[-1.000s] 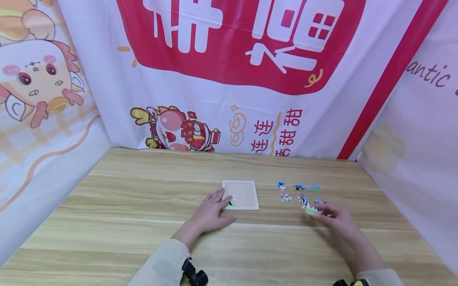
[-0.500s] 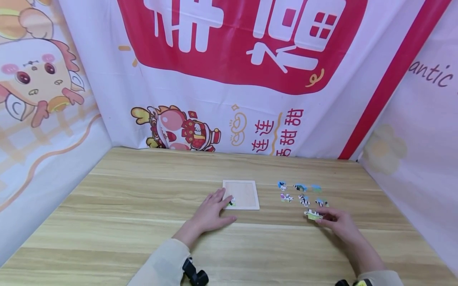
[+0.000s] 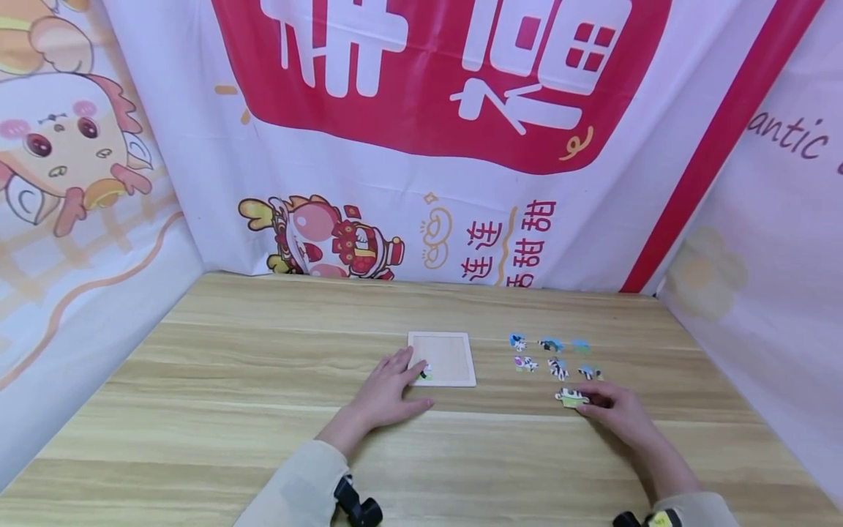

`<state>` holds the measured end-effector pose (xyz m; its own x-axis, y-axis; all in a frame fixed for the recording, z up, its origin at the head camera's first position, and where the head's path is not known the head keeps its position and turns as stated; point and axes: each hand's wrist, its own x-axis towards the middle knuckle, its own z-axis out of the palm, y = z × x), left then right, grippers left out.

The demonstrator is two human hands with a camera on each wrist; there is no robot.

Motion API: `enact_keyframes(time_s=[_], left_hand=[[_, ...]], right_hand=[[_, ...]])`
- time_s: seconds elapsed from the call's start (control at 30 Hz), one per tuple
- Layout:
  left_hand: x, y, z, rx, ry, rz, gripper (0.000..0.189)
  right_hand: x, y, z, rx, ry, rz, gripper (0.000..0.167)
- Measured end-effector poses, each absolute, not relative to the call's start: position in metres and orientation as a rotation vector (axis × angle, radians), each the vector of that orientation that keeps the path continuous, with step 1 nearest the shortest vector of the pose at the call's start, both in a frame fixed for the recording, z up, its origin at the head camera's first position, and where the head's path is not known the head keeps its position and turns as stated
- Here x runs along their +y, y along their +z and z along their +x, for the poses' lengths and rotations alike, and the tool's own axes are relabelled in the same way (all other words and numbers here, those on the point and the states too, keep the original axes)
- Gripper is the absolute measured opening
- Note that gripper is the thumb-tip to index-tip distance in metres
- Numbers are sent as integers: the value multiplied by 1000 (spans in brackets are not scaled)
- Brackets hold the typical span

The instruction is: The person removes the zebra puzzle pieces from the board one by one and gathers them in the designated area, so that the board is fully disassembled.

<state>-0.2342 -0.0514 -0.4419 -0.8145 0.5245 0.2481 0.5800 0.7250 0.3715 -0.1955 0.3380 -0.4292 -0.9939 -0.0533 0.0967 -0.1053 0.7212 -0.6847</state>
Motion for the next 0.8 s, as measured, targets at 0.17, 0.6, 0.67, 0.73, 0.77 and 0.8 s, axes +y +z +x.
enact_keyframes(time_s=[0.17, 0.6, 0.67, 0.73, 0.77, 0.8], left_hand=[[-51, -442, -234, -2806, -654, -891, 68], [-51, -442, -234, -2793, -653, -908, 68], [-51, -442, -235, -2793, -644, -908, 68], [-51, -442, -235, -2796, -645, -907, 68], [-51, -442, -235, -2798, -642, -906, 69], [-51, -442, -234, -2801, -644, -906, 68]], right_hand=[[337, -431, -198, -2846, 1074, 175, 32], [337, -429, -199, -2869, 1026, 258, 32], [336, -428, -199, -2861, 1037, 276, 32], [336, -428, -199, -2866, 1043, 288, 33], [336, -427, -199, -2873, 1051, 289, 33], [336, -426, -199, -2878, 1064, 283, 33]])
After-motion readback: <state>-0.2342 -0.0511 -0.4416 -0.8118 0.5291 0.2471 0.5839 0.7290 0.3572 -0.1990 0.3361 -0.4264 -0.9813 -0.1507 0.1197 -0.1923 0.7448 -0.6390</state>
